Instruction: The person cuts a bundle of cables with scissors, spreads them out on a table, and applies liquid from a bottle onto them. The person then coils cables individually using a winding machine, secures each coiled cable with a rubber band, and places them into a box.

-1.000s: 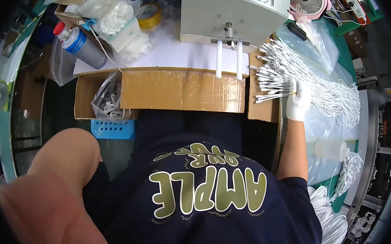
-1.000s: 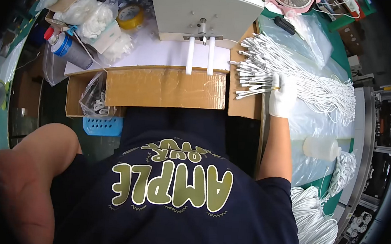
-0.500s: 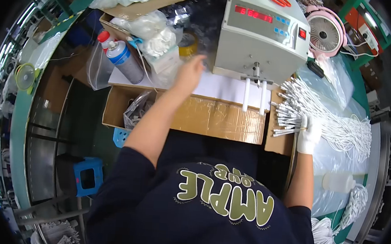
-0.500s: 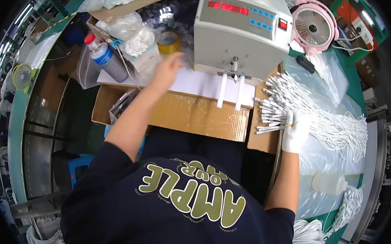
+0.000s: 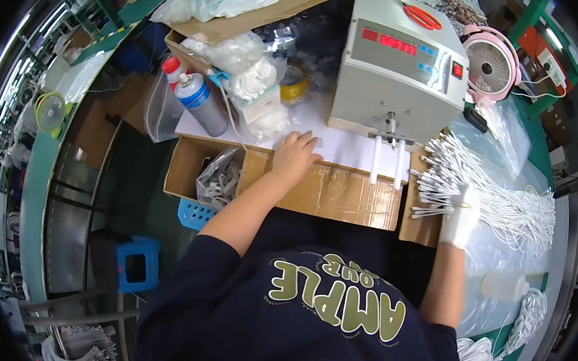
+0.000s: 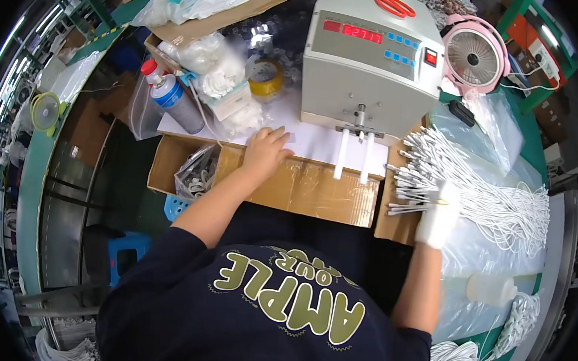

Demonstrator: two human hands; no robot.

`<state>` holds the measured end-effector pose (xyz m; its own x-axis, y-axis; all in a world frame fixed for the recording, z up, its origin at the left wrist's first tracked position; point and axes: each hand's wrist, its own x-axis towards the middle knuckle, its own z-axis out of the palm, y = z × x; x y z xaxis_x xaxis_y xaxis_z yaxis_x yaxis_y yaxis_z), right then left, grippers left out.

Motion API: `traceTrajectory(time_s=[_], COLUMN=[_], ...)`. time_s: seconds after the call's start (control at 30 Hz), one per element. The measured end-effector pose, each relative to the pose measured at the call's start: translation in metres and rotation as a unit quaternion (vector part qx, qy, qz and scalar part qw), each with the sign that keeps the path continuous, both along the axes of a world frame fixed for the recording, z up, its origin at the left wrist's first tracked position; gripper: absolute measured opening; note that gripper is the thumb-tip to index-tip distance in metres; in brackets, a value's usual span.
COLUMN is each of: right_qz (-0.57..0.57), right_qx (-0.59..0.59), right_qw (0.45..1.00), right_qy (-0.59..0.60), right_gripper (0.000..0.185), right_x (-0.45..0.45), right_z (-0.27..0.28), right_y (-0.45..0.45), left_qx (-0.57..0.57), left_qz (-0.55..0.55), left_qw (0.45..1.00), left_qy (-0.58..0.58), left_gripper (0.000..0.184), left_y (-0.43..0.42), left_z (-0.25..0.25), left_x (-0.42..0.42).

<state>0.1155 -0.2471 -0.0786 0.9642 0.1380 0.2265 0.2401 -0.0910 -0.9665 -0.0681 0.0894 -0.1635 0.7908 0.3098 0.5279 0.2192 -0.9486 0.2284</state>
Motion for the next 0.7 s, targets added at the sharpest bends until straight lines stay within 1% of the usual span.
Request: traceTrajectory(time_s=[0.03, 0.07, 0.1, 0.13, 0.2, 0.23, 0.27, 0.33, 0.4, 0.43, 0.57, 0.6, 0.67, 0.7], right_qz=[0.035, 0.077, 0.166, 0.198, 0.159, 0.135, 0.132, 0.129, 0.149, 0.157, 0.154, 0.167, 0.191, 0.187], right_qx=[-0.119, -0.129, -0.135, -0.270, -0.326, -0.331, -0.343, -0.363, -0.381, -0.388, -0.389, -0.394, -0.403, -0.377], right_qw=[0.986, 0.975, 0.958, 0.882, 0.861, 0.876, 0.870, 0.840, 0.816, 0.804, 0.794, 0.790, 0.784, 0.790], right_qy=[-0.108, -0.165, -0.192, -0.331, -0.356, -0.324, -0.328, -0.383, -0.408, -0.423, -0.442, -0.440, -0.432, -0.446], right_gripper=[0.028, 0.026, 0.024, 0.019, 0.013, 0.010, 0.013, 0.013, 0.011, 0.011, 0.009, 0.009, 0.011, 0.013], right_x=[-0.026, -0.060, -0.082, -0.097, -0.070, -0.047, -0.036, -0.035, -0.036, -0.034, -0.020, -0.016, -0.003, 0.004], right_z=[0.020, 0.034, 0.043, 0.067, 0.060, 0.056, 0.065, 0.089, 0.089, 0.088, 0.072, 0.071, 0.062, 0.049], right_y=[0.015, 0.036, 0.048, 0.057, 0.064, 0.060, 0.058, 0.061, 0.077, 0.084, 0.093, 0.089, 0.074, 0.066], left_qx=[-0.007, -0.014, -0.017, 0.006, 0.052, 0.047, 0.043, 0.046, 0.047, 0.014, -0.120, -0.157, -0.198, -0.217], left_qz=[0.003, 0.004, 0.005, -0.031, -0.102, -0.116, -0.130, -0.142, -0.144, -0.142, -0.136, -0.136, -0.102, -0.087], left_qw=[1.000, 0.998, 0.996, 0.996, 0.991, 0.990, 0.989, 0.989, 0.988, 0.990, 0.983, 0.978, 0.975, 0.972], left_qy=[0.027, 0.055, 0.084, 0.078, 0.070, 0.063, 0.054, 0.017, -0.020, -0.013, -0.008, -0.006, 0.000, 0.004], left_gripper=[0.037, 0.039, 0.041, 0.042, 0.045, 0.045, 0.045, 0.043, 0.039, 0.037, 0.028, 0.026, 0.024, 0.022], left_y=[-0.005, -0.009, -0.011, -0.007, 0.004, 0.006, 0.007, 0.007, -0.001, -0.003, -0.003, -0.005, -0.004, -0.004], left_z=[0.006, 0.013, 0.017, 0.014, -0.003, -0.009, -0.013, 0.001, 0.010, 0.008, 0.010, 0.011, 0.006, 0.004], left_x=[-0.001, -0.002, -0.003, -0.003, -0.010, -0.018, -0.026, -0.017, -0.016, -0.014, -0.007, -0.010, -0.018, -0.022])
